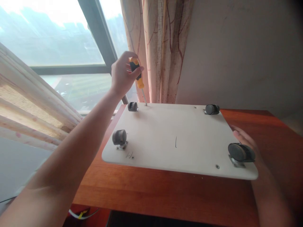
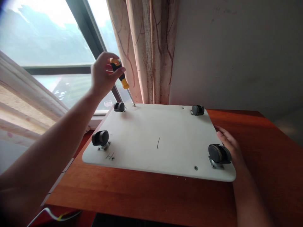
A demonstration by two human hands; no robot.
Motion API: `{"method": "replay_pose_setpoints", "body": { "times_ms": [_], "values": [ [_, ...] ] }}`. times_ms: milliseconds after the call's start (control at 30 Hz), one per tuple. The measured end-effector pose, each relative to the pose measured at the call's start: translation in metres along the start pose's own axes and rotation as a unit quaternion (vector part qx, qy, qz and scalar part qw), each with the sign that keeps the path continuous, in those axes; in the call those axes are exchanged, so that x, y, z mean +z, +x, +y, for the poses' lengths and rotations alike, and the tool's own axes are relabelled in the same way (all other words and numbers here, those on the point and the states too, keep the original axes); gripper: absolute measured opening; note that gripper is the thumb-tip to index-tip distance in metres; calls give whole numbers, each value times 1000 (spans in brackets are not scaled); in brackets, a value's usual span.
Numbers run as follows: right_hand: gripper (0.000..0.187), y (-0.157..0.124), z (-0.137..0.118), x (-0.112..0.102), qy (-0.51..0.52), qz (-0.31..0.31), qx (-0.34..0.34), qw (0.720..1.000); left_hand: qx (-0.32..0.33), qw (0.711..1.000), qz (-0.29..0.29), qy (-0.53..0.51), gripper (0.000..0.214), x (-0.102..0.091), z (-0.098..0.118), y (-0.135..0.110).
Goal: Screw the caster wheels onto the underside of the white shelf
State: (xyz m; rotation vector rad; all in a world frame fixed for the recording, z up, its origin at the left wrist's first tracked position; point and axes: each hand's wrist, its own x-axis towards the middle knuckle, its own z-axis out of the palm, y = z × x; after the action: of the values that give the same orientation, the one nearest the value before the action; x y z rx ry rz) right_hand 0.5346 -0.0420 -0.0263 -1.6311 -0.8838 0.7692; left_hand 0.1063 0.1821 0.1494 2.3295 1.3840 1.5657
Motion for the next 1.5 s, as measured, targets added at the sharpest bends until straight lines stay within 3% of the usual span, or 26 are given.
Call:
{"method": "replay_pose_setpoints", "body": {
  "times_ms": [200, 367, 500, 667, 967, 1500],
  "values": [
    [54, 6, 6, -2, 23, -9, 15, 1000, 29, 999, -14, -33, 29, 5, -2, 4],
    [56, 6, 5, -2, 19, -5, 18, 1000, 27, 999, -9, 16, 36, 7, -1, 2],
    [58, 3, 3, -1, 18, -15, 16, 1000, 47, 999, 15, -4, 34, 10, 0, 1],
    [58, 5, 4, -1, 16, -9, 15, 1000, 51, 999, 0, 15, 32, 7, 6, 2],
    [57, 4, 1, 0, 4, -7, 14, 1000, 29, 999, -18, 40, 40, 5, 9, 8],
    [57, 9, 10, -3, 13, -26, 12, 1000, 13, 997, -5, 75, 25, 5, 10, 14]
  ]
}}
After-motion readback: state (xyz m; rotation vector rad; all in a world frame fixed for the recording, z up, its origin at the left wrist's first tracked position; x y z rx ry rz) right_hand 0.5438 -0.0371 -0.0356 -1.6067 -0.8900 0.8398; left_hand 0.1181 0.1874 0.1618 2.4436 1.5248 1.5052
